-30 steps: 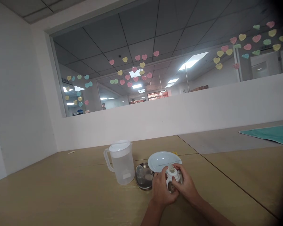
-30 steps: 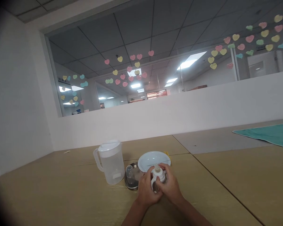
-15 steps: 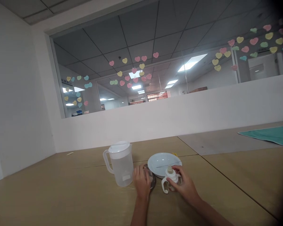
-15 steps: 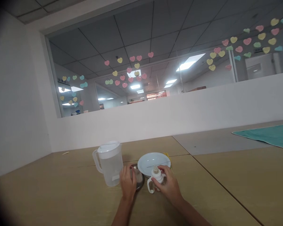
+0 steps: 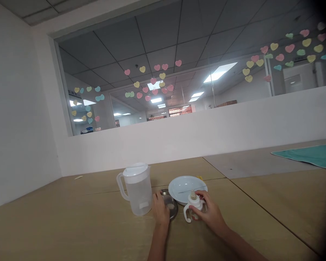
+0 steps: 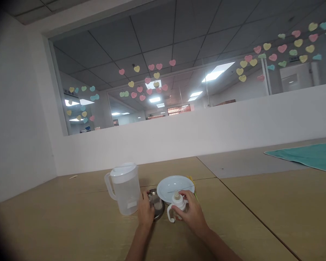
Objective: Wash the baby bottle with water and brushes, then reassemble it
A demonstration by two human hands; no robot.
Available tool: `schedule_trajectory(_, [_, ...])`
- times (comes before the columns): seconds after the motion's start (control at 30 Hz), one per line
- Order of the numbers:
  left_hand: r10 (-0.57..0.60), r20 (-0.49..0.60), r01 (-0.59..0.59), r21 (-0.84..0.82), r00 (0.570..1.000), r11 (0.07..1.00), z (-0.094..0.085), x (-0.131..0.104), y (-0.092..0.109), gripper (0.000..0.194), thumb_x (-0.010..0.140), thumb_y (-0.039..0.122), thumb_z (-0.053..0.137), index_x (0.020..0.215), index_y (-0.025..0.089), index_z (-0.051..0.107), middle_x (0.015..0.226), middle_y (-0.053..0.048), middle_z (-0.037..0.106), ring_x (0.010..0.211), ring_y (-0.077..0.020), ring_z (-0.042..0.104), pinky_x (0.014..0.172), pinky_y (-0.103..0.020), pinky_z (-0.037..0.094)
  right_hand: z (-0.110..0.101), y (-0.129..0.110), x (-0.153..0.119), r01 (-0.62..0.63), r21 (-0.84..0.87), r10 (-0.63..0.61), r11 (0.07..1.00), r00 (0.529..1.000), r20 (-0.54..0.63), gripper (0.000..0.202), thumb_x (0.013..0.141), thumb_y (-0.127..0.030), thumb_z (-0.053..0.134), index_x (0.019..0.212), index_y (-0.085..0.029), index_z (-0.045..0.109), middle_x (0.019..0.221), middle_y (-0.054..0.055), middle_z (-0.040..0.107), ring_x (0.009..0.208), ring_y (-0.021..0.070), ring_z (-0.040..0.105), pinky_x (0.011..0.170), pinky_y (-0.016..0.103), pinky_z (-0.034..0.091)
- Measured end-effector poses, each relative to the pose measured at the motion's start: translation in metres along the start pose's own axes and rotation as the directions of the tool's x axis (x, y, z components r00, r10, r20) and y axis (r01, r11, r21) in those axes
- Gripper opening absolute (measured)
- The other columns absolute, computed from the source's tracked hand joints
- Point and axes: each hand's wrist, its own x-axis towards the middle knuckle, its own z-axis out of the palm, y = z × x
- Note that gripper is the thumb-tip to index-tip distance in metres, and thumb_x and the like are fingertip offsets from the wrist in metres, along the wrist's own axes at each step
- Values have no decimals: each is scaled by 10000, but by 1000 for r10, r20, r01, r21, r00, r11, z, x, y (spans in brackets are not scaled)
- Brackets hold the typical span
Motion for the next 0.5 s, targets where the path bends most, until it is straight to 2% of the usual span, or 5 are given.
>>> schedule_trajectory(0.07, [55,-210,-77,-95,976,992,-5,-1,9,239,827,106,488,1064,130,465,1029,-113,506,1009,-239,511,872,-395,426,0,-2,-1,-8,10,8,1000,1000,2,411,726,-439,664,1019,-173,554,976,77,604,865,203,591,741,311,498])
schedule_trajectory(0.2, [288,-535,-470,-241,794,849,-6,-13,33,194,874,219,526,1026,148,430,1090,-124,472,1077,-216,509,884,-374,449,4,0,-5,-29,8,29,1000,1000,-8,506,667,-436,709,1066,-170,547,980,81,610,856,210,601,747,325,509])
schedule_trajectory(0.27, [390,-551,-597,-262,738,758,0,-22,45,171,869,178,527,1001,148,423,1107,-134,475,1109,-213,510,884,-368,465,8,2,-7,-18,19,19,1000,1000,-17,549,650,-414,722,1102,-165,536,985,87,612,868,213,605,760,329,515])
schedule_trajectory(0.43, [488,-440,-640,-324,754,696,6,-35,59,244,880,94,467,1109,156,412,1249,-164,466,1221,-208,456,950,-398,453,12,4,-9,26,25,-24,999,998,-54,609,701,-375,681,1228,-152,474,1026,105,604,905,211,609,783,325,524])
schedule_trajectory(0.5, [559,-403,-684,-319,725,656,2,-36,60,333,872,93,460,1192,152,394,1311,-176,437,1275,-233,406,989,-441,424,12,4,-10,57,-1,-57,998,997,-46,608,741,-360,646,1279,-160,446,1036,103,603,896,204,609,774,320,524])
